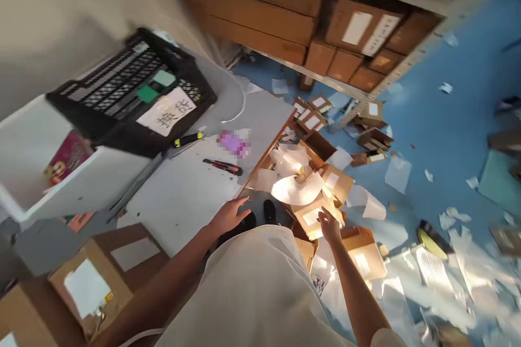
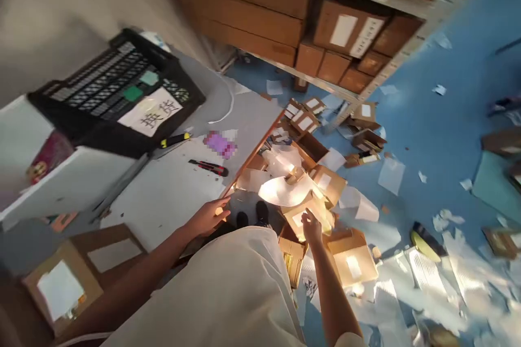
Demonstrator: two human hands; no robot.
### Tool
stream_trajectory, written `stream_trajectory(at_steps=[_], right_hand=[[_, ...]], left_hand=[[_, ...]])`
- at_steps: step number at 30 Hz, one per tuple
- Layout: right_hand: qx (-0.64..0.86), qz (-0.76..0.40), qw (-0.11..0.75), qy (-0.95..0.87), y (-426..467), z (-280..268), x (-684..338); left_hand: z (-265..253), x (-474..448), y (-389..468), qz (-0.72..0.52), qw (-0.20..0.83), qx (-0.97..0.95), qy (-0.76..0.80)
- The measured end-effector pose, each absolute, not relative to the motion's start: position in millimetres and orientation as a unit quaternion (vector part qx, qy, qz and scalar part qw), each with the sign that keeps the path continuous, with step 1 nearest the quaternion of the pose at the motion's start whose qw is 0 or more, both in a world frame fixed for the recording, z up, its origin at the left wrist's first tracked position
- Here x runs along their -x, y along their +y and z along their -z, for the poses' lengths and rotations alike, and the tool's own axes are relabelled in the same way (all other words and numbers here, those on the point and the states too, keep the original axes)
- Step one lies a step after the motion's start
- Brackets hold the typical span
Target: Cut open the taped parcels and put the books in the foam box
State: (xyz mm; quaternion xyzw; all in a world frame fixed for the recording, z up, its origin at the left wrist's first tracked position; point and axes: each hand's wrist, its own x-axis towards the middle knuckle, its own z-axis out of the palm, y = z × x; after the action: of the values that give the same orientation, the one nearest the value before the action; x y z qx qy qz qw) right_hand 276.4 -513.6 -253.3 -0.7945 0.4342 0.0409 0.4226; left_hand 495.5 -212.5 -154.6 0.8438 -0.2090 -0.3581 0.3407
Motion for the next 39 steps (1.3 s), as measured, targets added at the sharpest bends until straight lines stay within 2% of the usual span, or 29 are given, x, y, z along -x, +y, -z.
stream_trajectory(at_steps=[3,8,12,16,22,28,34,39], right_hand=[[0.832,-0.061,0.471,0.287,-503.0,243.9,-349.4],[0.877,-0.076,0.474,0.035,-441.1,203.1,-498.0],[0.867,-0.139,0.460,-0.129,-324.9,168.0,-586.5],[0.831,-0.221,0.435,-0.269,-189.5,147.6,-610.3],[0.795,-0.263,0.367,-0.404,-26.3,139.2,-610.5],[0.776,-0.346,0.415,-0.326,48.1,154.6,-614.1],[0.783,-0.338,0.439,-0.284,38.4,157.0,-606.7],[0.792,-0.266,0.504,-0.219,-49.8,139.0,-601.7]], left_hand=[[134.4,-477.2,-164.8,0.288,0.378,-0.871,-0.120],[115.0,-416.7,-90.0,0.099,0.522,-0.825,0.190],[118.9,-361.7,-40.4,-0.049,0.629,-0.649,0.426],[125.3,-321.4,-7.9,-0.118,0.672,-0.464,0.565],[130.8,-328.6,27.8,-0.165,0.720,-0.299,0.604],[130.7,-352.5,41.4,-0.188,0.787,-0.262,0.526],[125.0,-355.0,37.3,-0.169,0.793,-0.284,0.512],[121.4,-364.8,33.5,-0.136,0.734,-0.446,0.493]])
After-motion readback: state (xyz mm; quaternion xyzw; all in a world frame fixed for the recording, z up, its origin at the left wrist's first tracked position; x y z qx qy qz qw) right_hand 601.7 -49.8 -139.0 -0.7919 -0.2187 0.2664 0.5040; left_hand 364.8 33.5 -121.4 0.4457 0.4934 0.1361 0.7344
